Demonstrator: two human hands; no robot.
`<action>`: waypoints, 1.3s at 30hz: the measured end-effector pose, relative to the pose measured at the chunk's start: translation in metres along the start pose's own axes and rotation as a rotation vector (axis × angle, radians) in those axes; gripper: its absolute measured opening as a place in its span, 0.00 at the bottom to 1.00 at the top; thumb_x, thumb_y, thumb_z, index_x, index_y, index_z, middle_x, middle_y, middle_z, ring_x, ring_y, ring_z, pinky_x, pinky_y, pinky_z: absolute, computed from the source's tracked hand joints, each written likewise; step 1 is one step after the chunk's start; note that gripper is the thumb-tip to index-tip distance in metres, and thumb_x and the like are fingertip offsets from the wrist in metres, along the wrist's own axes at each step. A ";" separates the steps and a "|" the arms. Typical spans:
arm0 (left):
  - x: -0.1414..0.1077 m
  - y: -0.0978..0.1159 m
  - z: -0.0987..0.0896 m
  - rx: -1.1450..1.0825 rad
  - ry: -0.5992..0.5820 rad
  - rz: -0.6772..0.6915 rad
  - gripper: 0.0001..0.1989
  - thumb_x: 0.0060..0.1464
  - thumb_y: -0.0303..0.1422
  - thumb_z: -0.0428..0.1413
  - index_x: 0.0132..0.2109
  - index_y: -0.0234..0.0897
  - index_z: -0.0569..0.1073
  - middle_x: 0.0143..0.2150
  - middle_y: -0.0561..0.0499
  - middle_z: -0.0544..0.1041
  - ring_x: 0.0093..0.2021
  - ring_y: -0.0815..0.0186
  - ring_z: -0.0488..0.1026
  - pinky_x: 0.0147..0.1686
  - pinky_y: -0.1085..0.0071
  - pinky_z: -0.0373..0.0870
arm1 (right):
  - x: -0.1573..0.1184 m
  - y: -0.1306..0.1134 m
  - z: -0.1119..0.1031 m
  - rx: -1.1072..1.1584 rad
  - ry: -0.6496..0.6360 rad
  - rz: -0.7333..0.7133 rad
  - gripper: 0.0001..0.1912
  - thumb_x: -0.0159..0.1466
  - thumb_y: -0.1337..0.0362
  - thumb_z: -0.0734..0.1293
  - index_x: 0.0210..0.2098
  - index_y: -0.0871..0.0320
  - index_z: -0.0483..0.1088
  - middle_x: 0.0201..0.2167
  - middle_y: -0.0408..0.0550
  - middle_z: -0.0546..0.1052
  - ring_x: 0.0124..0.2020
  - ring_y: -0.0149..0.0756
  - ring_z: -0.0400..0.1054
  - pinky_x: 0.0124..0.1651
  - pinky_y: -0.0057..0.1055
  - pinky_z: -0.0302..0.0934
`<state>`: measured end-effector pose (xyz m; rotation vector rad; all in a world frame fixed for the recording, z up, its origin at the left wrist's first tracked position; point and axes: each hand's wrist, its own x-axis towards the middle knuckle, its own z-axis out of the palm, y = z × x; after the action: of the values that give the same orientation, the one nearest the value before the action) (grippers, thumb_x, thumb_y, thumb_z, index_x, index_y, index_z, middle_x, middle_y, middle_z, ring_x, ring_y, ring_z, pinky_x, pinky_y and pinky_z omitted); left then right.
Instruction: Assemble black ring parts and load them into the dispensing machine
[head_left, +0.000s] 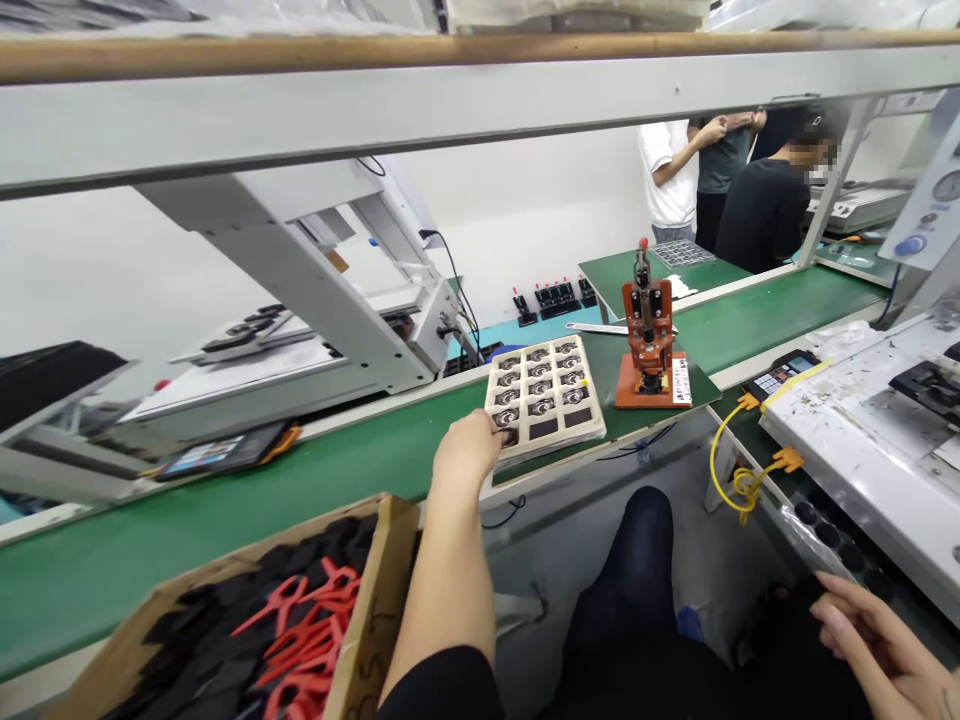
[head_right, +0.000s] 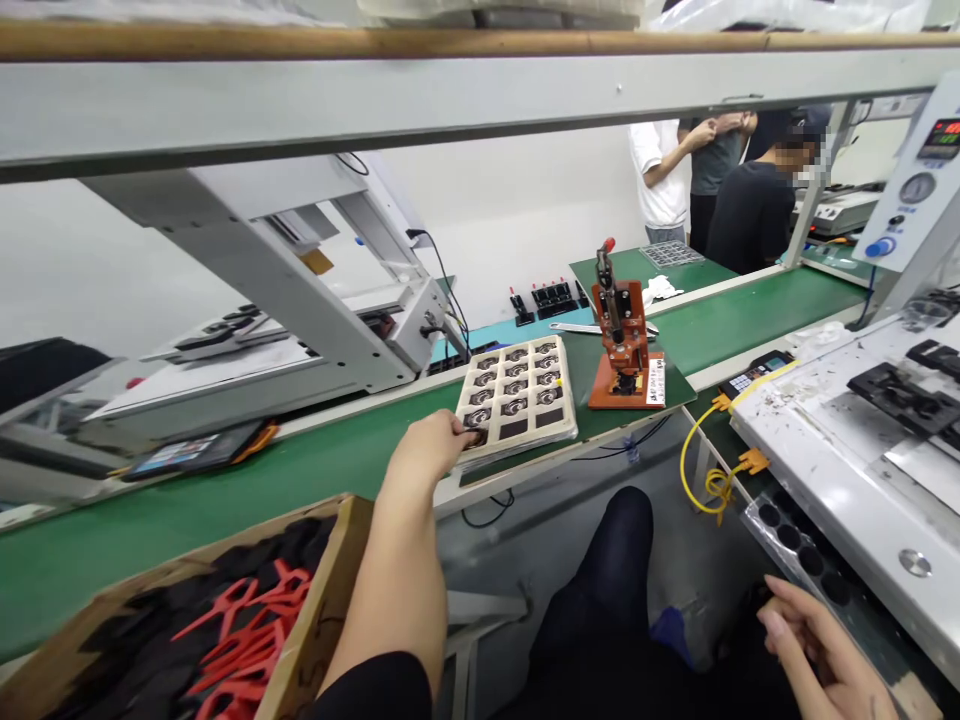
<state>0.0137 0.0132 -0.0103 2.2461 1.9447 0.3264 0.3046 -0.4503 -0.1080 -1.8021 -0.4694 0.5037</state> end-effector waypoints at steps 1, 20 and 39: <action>-0.005 0.008 -0.002 -0.020 0.044 0.017 0.03 0.56 0.29 0.63 0.39 0.36 0.76 0.36 0.37 0.83 0.43 0.43 0.82 0.40 0.59 0.75 | 0.002 0.001 -0.003 -0.017 -0.035 -0.002 0.26 0.62 0.43 0.77 0.54 0.49 0.82 0.41 0.48 0.87 0.41 0.47 0.85 0.48 0.29 0.81; -0.172 0.263 0.043 -1.000 -0.075 1.855 0.10 0.68 0.20 0.54 0.50 0.39 0.74 0.50 0.42 0.82 0.50 0.61 0.83 0.48 0.67 0.82 | 0.006 -0.114 -0.006 0.025 0.030 -0.389 0.27 0.66 0.55 0.77 0.62 0.53 0.74 0.47 0.50 0.80 0.39 0.39 0.75 0.40 0.34 0.72; -0.221 0.418 0.020 -0.800 -0.225 1.922 0.28 0.67 0.30 0.60 0.70 0.40 0.64 0.66 0.36 0.72 0.64 0.50 0.76 0.63 0.52 0.77 | -0.019 -0.103 -0.119 -0.206 0.601 -0.351 0.19 0.61 0.57 0.77 0.48 0.56 0.77 0.29 0.41 0.73 0.29 0.35 0.67 0.34 0.33 0.66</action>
<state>0.3888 -0.2659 0.0627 2.3707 -0.8506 0.7042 0.3482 -0.5265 0.0238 -1.9023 -0.4086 -0.3388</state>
